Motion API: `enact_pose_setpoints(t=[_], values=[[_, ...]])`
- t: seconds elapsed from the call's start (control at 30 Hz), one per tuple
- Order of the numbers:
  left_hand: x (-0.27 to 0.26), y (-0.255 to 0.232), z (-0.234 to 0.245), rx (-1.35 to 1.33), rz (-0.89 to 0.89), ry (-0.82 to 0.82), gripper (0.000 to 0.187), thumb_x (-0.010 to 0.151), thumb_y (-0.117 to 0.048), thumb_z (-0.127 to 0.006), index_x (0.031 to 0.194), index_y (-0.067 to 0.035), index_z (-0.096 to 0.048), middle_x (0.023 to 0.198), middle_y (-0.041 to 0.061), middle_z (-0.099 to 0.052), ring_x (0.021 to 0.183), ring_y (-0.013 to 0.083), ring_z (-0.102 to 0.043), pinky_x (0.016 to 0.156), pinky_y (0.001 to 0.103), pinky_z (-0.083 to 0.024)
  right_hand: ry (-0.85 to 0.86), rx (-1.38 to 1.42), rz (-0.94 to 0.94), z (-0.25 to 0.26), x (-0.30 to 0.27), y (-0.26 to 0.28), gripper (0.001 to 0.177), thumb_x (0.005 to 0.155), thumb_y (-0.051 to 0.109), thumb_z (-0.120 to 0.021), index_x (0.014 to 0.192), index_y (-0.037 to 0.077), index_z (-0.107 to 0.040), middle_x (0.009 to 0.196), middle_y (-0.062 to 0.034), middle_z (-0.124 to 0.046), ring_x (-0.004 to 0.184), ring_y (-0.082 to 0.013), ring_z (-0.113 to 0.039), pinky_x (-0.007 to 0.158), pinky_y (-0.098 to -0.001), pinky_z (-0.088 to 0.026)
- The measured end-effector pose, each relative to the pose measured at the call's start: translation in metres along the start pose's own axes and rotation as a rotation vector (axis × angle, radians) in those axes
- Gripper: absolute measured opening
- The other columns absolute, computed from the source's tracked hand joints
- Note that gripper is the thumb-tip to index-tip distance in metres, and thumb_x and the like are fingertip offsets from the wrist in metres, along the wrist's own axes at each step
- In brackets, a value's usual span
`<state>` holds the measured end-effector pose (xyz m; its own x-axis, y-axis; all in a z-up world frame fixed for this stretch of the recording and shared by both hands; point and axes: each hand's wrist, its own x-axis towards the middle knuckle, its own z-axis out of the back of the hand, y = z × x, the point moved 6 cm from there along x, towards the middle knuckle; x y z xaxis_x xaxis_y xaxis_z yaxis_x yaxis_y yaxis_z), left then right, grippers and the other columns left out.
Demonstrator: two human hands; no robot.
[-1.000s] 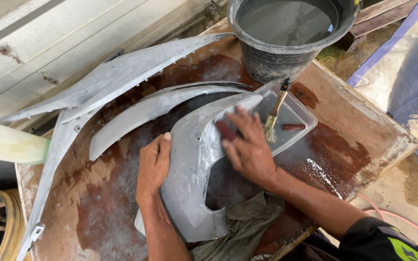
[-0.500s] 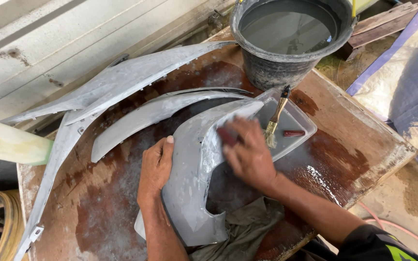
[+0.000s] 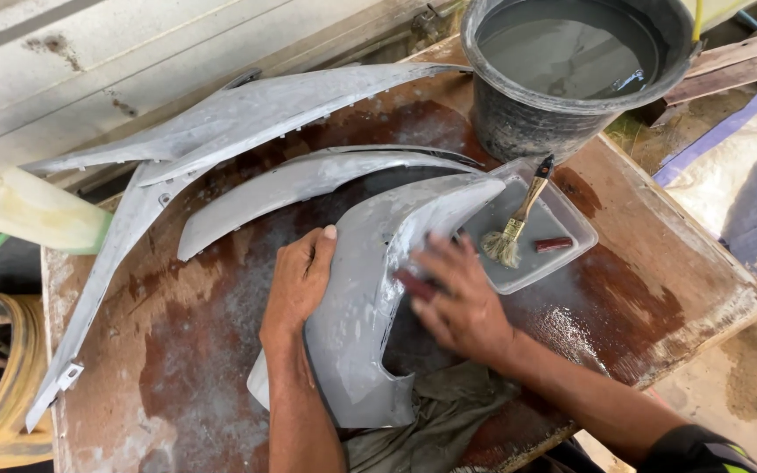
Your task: The person sands a grey car fender with a sanding block, repeatedly dipping the block into a container of water. They rotate the fender to sand different sections and occasionally use a brush to apply water to the surface.
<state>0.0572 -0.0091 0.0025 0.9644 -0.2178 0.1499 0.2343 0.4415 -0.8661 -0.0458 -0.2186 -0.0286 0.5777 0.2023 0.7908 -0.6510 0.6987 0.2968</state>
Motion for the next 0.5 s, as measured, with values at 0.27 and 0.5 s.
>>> enact_pose_setpoints(t=[0.27, 0.5], values=[[-0.003, 0.004, -0.001, 0.017, -0.009, 0.004, 0.059, 0.111, -0.044, -0.042, 0.063, -0.01, -0.053, 0.05, 0.009, -0.048, 0.053, 0.0178, -0.046, 0.055, 0.036, -0.042, -0.002, -0.134, 0.004, 0.02, 0.025, -0.024, 0.022, 0.101, 0.029, -0.061, 0.109, 0.015, -0.077, 0.149, -0.0119, -0.056, 0.147, -0.0422, -0.039, 0.125, -0.0564, -0.016], [-0.002, 0.0, 0.001, -0.008, -0.04, -0.005, 0.057, 0.111, -0.04, -0.045, 0.063, -0.01, -0.053, 0.05, 0.008, -0.049, 0.052, 0.0167, -0.047, 0.053, 0.036, -0.043, 0.061, 0.033, 0.1, -0.007, -0.019, 0.015, 0.02, 0.096, 0.033, -0.065, 0.108, 0.025, -0.079, 0.143, -0.0039, -0.063, 0.143, -0.037, -0.047, 0.125, -0.0569, -0.012]])
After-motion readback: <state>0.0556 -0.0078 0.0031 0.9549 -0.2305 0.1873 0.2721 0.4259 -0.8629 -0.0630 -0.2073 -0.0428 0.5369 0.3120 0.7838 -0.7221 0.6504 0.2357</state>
